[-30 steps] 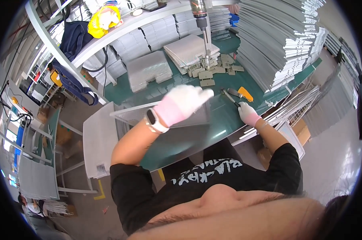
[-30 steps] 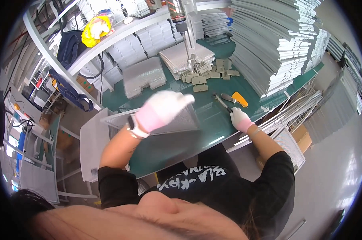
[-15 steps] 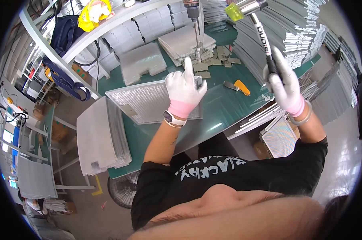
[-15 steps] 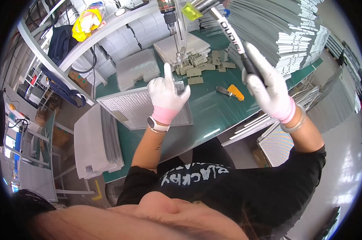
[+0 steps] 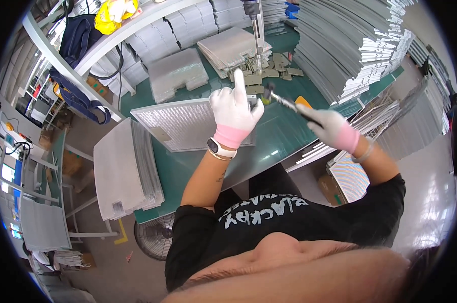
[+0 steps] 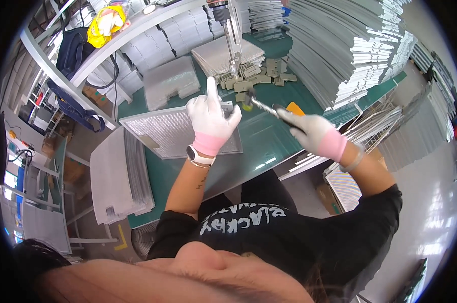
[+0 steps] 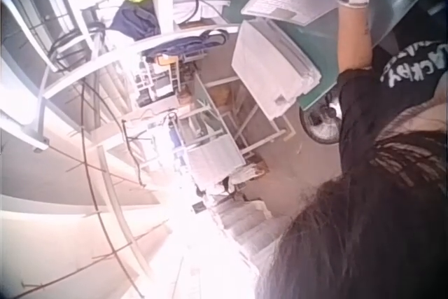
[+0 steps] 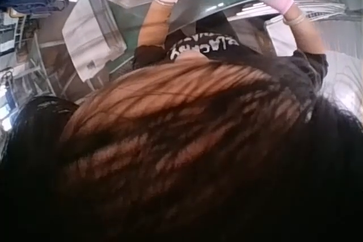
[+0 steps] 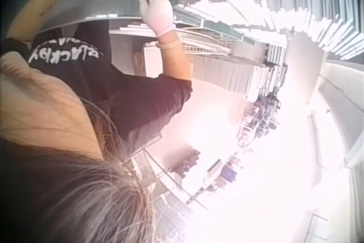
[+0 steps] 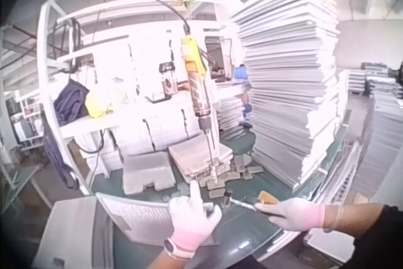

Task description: Assembling mesh filter components into frames using manual assembly and a power drill.

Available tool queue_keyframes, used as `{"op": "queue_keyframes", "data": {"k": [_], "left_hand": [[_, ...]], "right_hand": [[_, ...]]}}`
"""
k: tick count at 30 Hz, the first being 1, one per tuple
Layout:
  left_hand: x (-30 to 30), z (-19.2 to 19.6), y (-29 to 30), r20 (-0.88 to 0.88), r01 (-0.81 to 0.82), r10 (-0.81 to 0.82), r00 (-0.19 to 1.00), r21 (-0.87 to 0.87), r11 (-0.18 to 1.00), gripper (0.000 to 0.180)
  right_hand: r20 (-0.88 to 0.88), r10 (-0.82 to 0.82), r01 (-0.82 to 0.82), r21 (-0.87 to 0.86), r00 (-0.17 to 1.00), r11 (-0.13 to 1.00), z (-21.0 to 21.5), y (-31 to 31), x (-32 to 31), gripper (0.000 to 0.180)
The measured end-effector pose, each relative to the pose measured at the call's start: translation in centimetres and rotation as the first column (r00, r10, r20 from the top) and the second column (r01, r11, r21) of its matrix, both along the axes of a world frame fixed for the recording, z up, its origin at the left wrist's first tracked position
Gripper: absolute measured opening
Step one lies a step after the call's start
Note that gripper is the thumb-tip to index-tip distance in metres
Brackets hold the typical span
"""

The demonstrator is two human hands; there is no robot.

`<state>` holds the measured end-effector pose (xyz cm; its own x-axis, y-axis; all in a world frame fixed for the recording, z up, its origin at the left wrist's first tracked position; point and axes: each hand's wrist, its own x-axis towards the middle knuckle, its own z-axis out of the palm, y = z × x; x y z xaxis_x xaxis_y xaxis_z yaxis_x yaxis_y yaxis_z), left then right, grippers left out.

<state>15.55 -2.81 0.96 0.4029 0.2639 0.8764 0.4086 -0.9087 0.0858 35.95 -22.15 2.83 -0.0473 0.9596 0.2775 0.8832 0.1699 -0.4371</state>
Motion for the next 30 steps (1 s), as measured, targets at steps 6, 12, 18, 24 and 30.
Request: {"op": "queue_keyframes", "data": {"k": [6, 12, 18, 24, 30], "left_hand": [[-0.7, 0.4, -1.3, -0.016, 0.029, -0.029, 0.999, 0.013, 0.999, 0.056], [-0.6, 0.1, -1.1, -0.033, 0.023, -0.023, 0.999, 0.002, 1.0, 0.028], [1.1, 0.3, -0.1, 0.062, 0.002, -0.003, 0.998, 0.03, 1.0, 0.023], [1.7, -0.1, 0.8, 0.109, 0.001, -0.004, 0.994, 0.031, 1.0, 0.019], [1.6, -0.4, 0.9, 0.136, 0.04, -0.048, 0.99, 0.058, 0.997, 0.016]], "right_hand": [[0.365, -0.202, 0.313, -0.274, 0.909, 0.909, -12.2, 4.0, 4.4, 0.056], [-0.085, -0.027, 0.086, 0.843, 0.996, 0.531, 8.0, 16.0, 0.4, 0.043], [-0.525, 0.358, 0.037, 0.599, 0.772, 0.8, 21.8, 18.7, -6.1, 0.062], [-0.705, 0.61, -0.08, 0.628, 0.362, 0.774, 19.0, 18.1, -5.5, 0.024], [-0.699, 0.664, -0.088, 0.668, 0.266, 0.739, 18.2, 19.6, -6.2, 0.012]]}}
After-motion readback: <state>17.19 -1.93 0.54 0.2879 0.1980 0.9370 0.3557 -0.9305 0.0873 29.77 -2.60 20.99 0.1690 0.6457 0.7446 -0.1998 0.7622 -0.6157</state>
